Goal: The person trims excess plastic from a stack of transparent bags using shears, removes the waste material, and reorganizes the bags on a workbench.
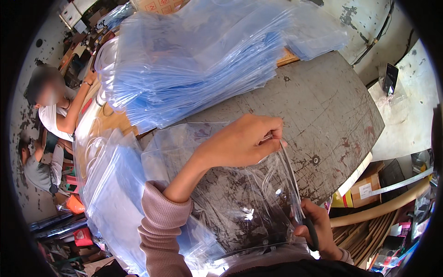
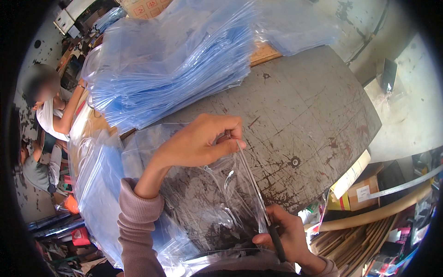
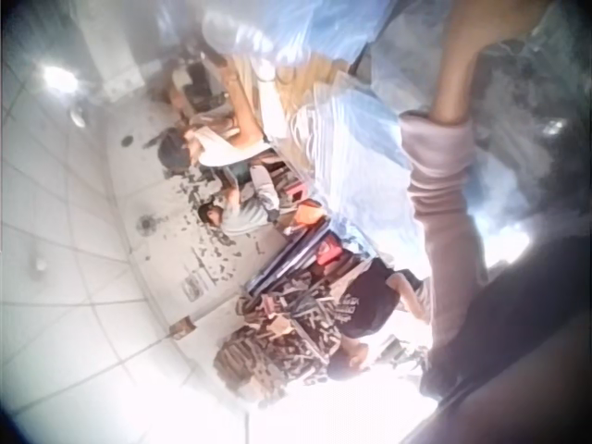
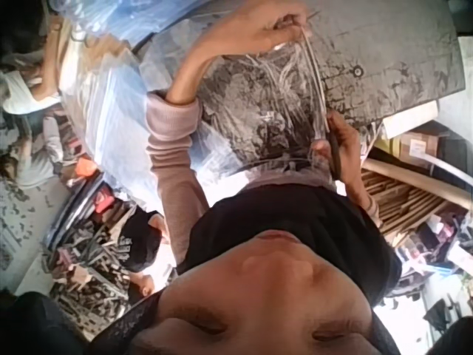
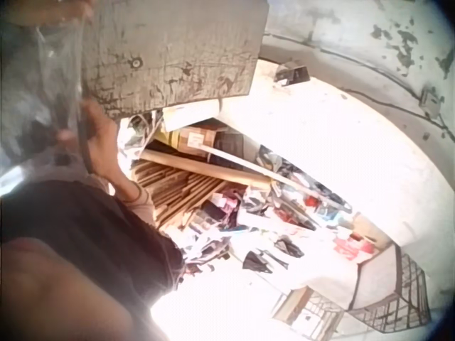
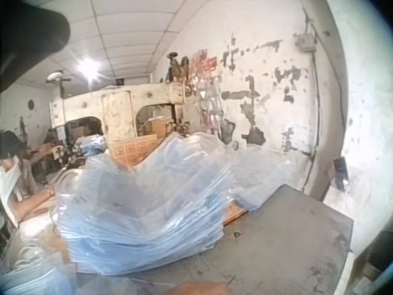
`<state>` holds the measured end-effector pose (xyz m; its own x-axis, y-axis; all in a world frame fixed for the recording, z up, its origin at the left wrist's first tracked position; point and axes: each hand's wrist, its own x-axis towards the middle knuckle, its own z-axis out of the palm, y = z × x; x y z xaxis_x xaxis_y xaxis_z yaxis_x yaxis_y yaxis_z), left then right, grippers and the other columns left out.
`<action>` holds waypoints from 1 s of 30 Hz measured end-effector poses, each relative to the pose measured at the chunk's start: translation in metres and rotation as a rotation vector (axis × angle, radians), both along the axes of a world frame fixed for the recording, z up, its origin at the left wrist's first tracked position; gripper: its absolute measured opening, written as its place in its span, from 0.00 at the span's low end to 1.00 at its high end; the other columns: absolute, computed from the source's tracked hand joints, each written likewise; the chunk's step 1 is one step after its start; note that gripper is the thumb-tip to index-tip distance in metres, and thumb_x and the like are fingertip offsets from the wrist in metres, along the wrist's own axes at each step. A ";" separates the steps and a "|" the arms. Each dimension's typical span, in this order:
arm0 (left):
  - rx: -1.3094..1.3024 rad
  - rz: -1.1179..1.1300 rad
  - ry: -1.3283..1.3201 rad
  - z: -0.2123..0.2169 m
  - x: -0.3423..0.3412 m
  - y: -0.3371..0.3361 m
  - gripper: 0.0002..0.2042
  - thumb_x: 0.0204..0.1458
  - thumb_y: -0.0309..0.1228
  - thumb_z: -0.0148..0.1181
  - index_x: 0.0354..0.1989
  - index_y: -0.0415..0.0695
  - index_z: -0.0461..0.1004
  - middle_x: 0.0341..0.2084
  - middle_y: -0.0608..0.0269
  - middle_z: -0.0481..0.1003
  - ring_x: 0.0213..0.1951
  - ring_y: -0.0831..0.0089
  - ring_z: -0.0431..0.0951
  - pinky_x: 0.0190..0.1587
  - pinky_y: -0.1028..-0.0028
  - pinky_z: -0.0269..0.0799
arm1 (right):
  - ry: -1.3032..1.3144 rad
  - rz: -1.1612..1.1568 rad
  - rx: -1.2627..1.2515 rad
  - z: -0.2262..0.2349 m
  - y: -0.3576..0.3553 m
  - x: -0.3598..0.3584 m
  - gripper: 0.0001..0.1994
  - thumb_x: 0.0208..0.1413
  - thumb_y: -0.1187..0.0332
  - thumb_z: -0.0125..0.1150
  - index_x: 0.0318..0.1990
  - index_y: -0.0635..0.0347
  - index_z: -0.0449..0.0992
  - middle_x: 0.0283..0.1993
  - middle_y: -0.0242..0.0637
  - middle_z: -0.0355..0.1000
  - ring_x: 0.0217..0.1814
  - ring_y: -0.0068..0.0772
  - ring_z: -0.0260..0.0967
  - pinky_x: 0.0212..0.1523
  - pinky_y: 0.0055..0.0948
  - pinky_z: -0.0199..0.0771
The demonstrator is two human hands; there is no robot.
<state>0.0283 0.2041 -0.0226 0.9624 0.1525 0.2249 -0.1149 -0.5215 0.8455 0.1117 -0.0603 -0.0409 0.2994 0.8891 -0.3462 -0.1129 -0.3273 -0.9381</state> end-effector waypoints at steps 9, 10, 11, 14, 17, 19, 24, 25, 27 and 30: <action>0.120 -0.042 -0.066 -0.003 -0.004 0.023 0.10 0.46 0.28 0.60 0.23 0.41 0.64 0.21 0.65 0.67 0.26 0.74 0.65 0.32 0.73 0.61 | 0.336 0.016 0.042 0.005 0.000 0.002 0.32 0.39 0.53 0.72 0.45 0.68 0.67 0.38 0.31 0.69 0.40 0.18 0.62 0.41 0.19 0.60; 0.192 -0.063 -0.157 -0.003 -0.003 0.028 0.10 0.46 0.29 0.61 0.23 0.41 0.64 0.21 0.66 0.67 0.26 0.75 0.65 0.32 0.74 0.61 | 0.347 0.017 0.052 0.006 0.000 0.002 0.31 0.39 0.54 0.72 0.45 0.68 0.67 0.38 0.32 0.69 0.40 0.18 0.63 0.41 0.19 0.60; 0.227 -0.075 -0.203 -0.003 -0.003 0.029 0.11 0.45 0.29 0.61 0.22 0.41 0.64 0.21 0.67 0.67 0.26 0.75 0.65 0.32 0.74 0.61 | 0.346 0.016 0.050 0.005 0.000 0.001 0.31 0.39 0.54 0.72 0.45 0.68 0.67 0.38 0.32 0.69 0.40 0.18 0.63 0.41 0.19 0.60; -0.063 -0.128 -0.052 -0.002 -0.007 0.028 0.12 0.44 0.28 0.62 0.20 0.41 0.63 0.20 0.68 0.65 0.25 0.77 0.64 0.31 0.75 0.59 | 0.307 0.031 0.084 -0.001 0.000 0.000 0.32 0.39 0.55 0.73 0.46 0.68 0.66 0.38 0.32 0.69 0.41 0.18 0.63 0.42 0.20 0.60; -0.100 -0.148 -0.049 0.000 -0.005 0.024 0.13 0.45 0.29 0.62 0.19 0.41 0.62 0.19 0.69 0.63 0.24 0.78 0.61 0.29 0.76 0.57 | 0.353 -0.023 0.108 -0.001 0.001 -0.002 0.33 0.38 0.55 0.73 0.47 0.68 0.65 0.37 0.32 0.69 0.39 0.18 0.63 0.40 0.19 0.60; -0.132 -0.150 -0.060 -0.003 -0.004 0.019 0.13 0.46 0.29 0.62 0.19 0.41 0.62 0.18 0.69 0.61 0.23 0.78 0.60 0.29 0.76 0.56 | 0.295 0.059 0.097 0.001 0.001 0.001 0.33 0.38 0.55 0.73 0.46 0.68 0.65 0.35 0.31 0.67 0.36 0.18 0.61 0.37 0.19 0.59; -0.155 -0.142 -0.051 -0.002 -0.005 0.018 0.13 0.49 0.30 0.60 0.19 0.41 0.62 0.18 0.68 0.60 0.23 0.78 0.59 0.28 0.76 0.55 | 0.229 0.136 0.008 0.013 0.006 0.006 0.33 0.37 0.52 0.73 0.44 0.67 0.64 0.33 0.30 0.65 0.34 0.18 0.60 0.36 0.19 0.58; -0.148 -0.143 -0.041 -0.002 -0.006 0.018 0.14 0.50 0.31 0.59 0.19 0.41 0.62 0.18 0.68 0.60 0.23 0.78 0.59 0.28 0.76 0.55 | 0.233 0.134 0.012 0.015 0.008 0.005 0.34 0.37 0.50 0.73 0.43 0.66 0.64 0.32 0.30 0.65 0.34 0.18 0.59 0.36 0.19 0.58; -0.143 -0.144 -0.035 -0.004 -0.005 0.018 0.14 0.50 0.32 0.59 0.19 0.41 0.61 0.18 0.68 0.60 0.23 0.78 0.59 0.28 0.75 0.55 | 0.233 0.131 0.018 0.016 0.010 0.004 0.35 0.36 0.50 0.73 0.43 0.67 0.64 0.32 0.30 0.65 0.35 0.18 0.59 0.36 0.20 0.59; -0.144 -0.146 -0.028 -0.006 -0.004 0.018 0.15 0.50 0.33 0.59 0.19 0.41 0.61 0.17 0.68 0.60 0.23 0.78 0.59 0.28 0.75 0.55 | 0.254 0.111 0.030 0.021 0.016 0.000 0.35 0.36 0.49 0.73 0.44 0.67 0.63 0.33 0.31 0.65 0.36 0.19 0.60 0.38 0.20 0.59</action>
<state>0.0241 0.2216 -0.0290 0.9703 0.0442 0.2378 -0.2050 -0.3713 0.9056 0.1122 -0.0446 -0.0202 0.1063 0.9226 -0.3708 -0.3111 -0.3234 -0.8937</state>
